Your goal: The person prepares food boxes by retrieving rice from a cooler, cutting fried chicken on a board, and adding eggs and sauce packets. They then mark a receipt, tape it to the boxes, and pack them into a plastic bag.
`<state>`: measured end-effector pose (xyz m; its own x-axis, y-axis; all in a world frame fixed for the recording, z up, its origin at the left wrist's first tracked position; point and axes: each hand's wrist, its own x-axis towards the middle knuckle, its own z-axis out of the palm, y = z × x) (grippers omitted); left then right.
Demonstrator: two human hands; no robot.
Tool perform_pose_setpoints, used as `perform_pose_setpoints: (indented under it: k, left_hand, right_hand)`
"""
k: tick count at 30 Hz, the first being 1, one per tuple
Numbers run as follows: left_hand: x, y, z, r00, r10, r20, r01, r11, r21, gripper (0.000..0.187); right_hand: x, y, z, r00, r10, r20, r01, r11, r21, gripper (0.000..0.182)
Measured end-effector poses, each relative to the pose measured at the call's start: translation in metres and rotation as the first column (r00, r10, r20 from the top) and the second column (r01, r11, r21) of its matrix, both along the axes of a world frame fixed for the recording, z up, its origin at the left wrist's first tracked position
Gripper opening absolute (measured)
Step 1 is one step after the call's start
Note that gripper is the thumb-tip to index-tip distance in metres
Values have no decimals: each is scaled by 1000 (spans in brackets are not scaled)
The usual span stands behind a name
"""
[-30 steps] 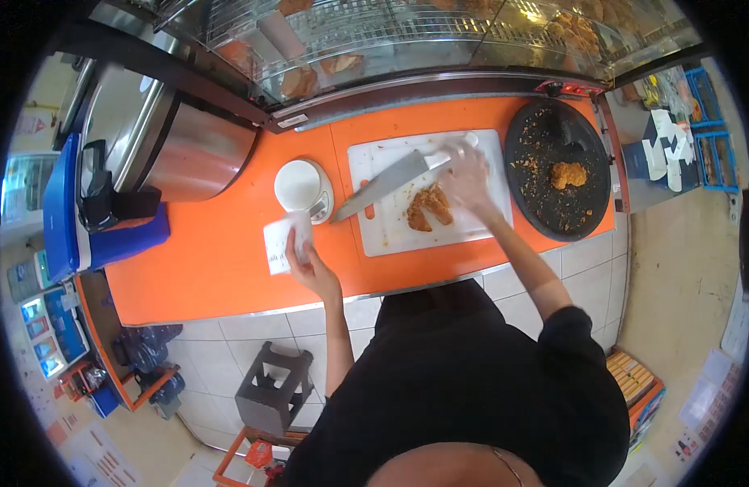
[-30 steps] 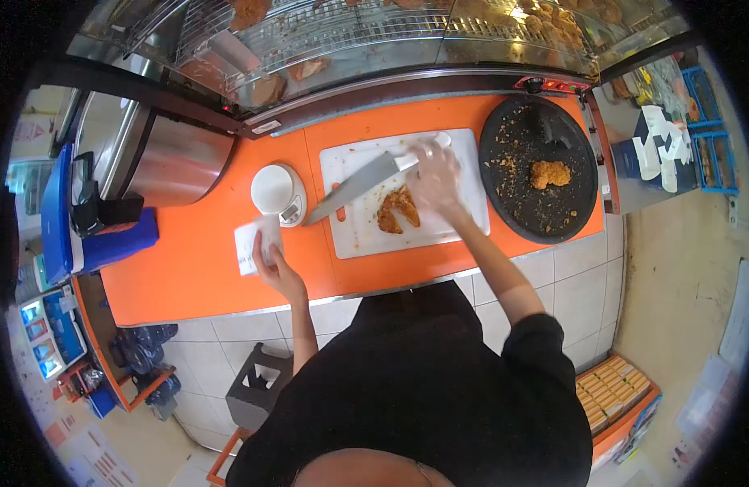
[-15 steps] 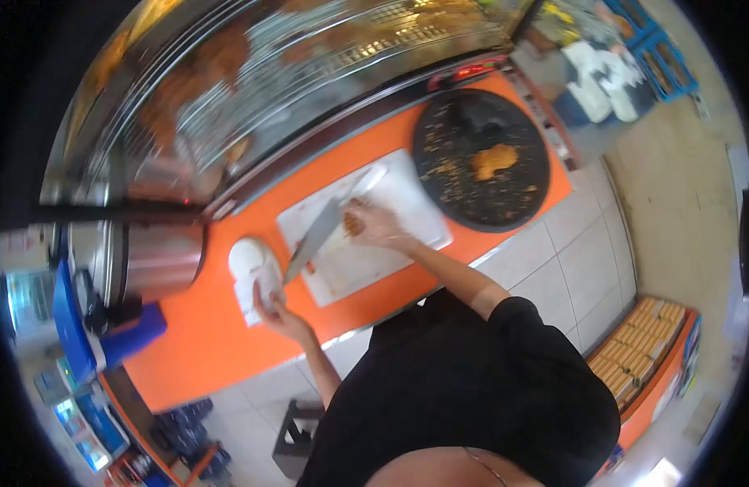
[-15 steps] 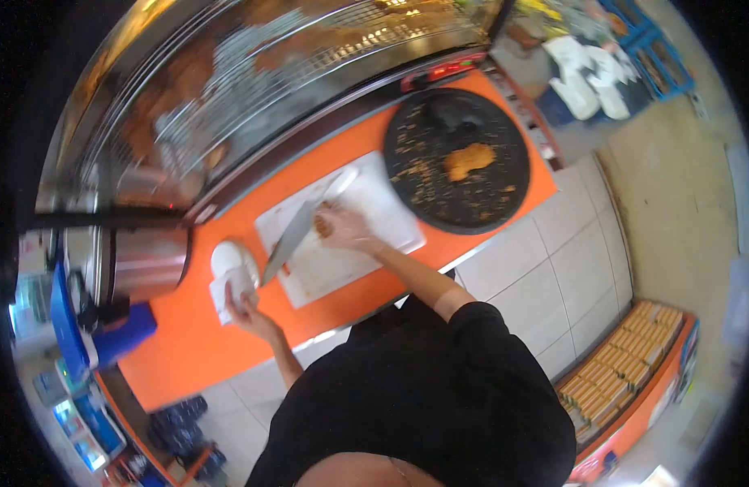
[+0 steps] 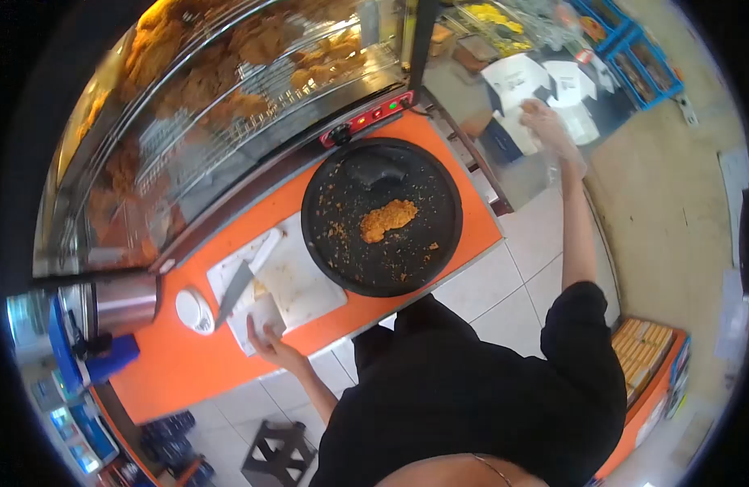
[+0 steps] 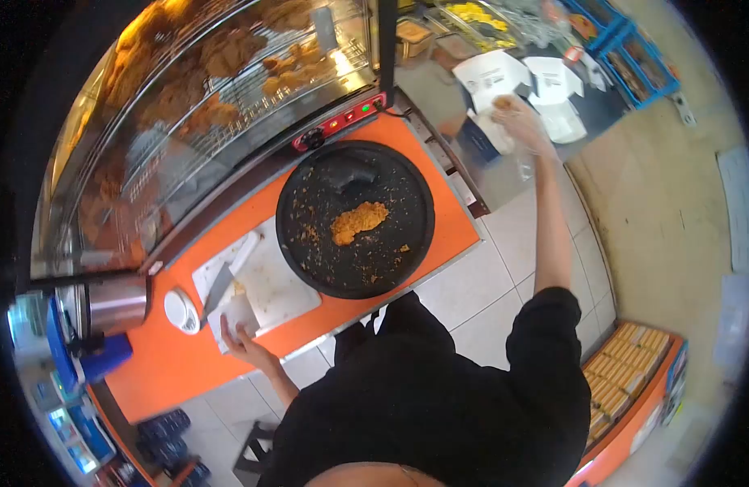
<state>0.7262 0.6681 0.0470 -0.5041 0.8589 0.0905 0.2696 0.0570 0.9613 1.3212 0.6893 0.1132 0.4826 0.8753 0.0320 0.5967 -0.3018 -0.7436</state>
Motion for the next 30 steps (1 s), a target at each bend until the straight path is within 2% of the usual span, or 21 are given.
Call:
perform_pose_setpoints:
  k: [1,3,5,7,9,10,11,12,13,14,15,17,18,20,21,23,25,27,28,29,30]
  left_hand:
    - [7,-6,2,1000,-12,14,13,1000,-20,34]
    - [10,-18,2,999,50,12,-50,999,-4,33]
    - [7,-33,4,994,105,2,-105,994,11,33]
    - [0,-44,7,987,114,117,-115,993,3,34]
    - [-14,-55,1,983,166,80,-168,986,22,34]
    - [-15,-60,3,973,211,93,-213,977,8,35]
    - [-15,-65,5,960,257,110,-258,966,-7,35]
    - [-17,-69,5,955,277,110,-277,961,-8,35]
    - [-19,-71,4,940,298,167,-296,955,-33,36]
    - [-22,-72,4,922,317,221,-312,948,-59,36]
    - [-27,-71,1,919,329,220,-324,944,-56,36]
    - [-37,-68,-2,891,277,360,-274,960,-61,37]
    - [-39,-66,3,888,301,347,-296,953,-68,37]
    - [-73,-65,-9,893,311,326,-316,948,-38,36]
    - [-89,-65,-18,901,300,312,-304,952,-37,36]
    - [-120,-59,-27,898,302,321,-293,953,-77,36]
    - [-148,-50,-29,905,272,328,-283,959,-14,38]
    - [-179,-35,-26,891,266,369,-278,960,-23,37]
    - [-193,-26,-22,912,235,337,-242,970,-20,34]
    - [-208,-20,-19,931,203,304,-206,978,-20,32]
    - [-222,-15,-20,944,205,260,-208,978,-14,30]
  right_hand:
    - [34,7,-24,953,10,304,3,999,-41,49]
    - [64,14,-55,916,39,398,18,990,-140,47]
    - [53,18,-62,800,132,585,65,951,-302,48]
    - [39,14,-53,751,159,641,94,935,-341,51]
    - [-4,8,-30,766,-19,642,196,959,-206,46]
    - [-34,1,-25,737,-114,666,154,988,-2,42]
    - [-70,-4,-20,712,-214,669,102,974,203,38]
    - [-121,-10,-14,821,-82,565,-52,975,217,33]
    - [-170,-10,-11,890,66,451,-197,948,250,30]
    - [-203,1,-14,828,324,457,-426,894,137,34]
    - [-228,11,-24,708,556,435,-629,777,30,38]
    - [-264,26,-61,595,601,534,-675,734,-76,43]
    - [-263,31,-74,588,608,534,-687,724,-67,43]
    - [-282,57,-77,538,780,320,-741,619,-261,52]
    - [-291,57,-65,580,791,195,-747,612,-260,53]
    - [-336,54,-42,567,768,297,-759,627,-175,53]
    - [-396,64,-48,528,825,202,-825,554,-109,54]
    - [-463,73,-86,456,873,174,-884,467,-27,54]
    - [-494,81,-103,368,926,84,-929,370,-8,53]
    - [-519,86,-129,358,931,79,-933,360,-21,53]
    - [-541,89,-156,301,936,181,-949,312,-34,54]
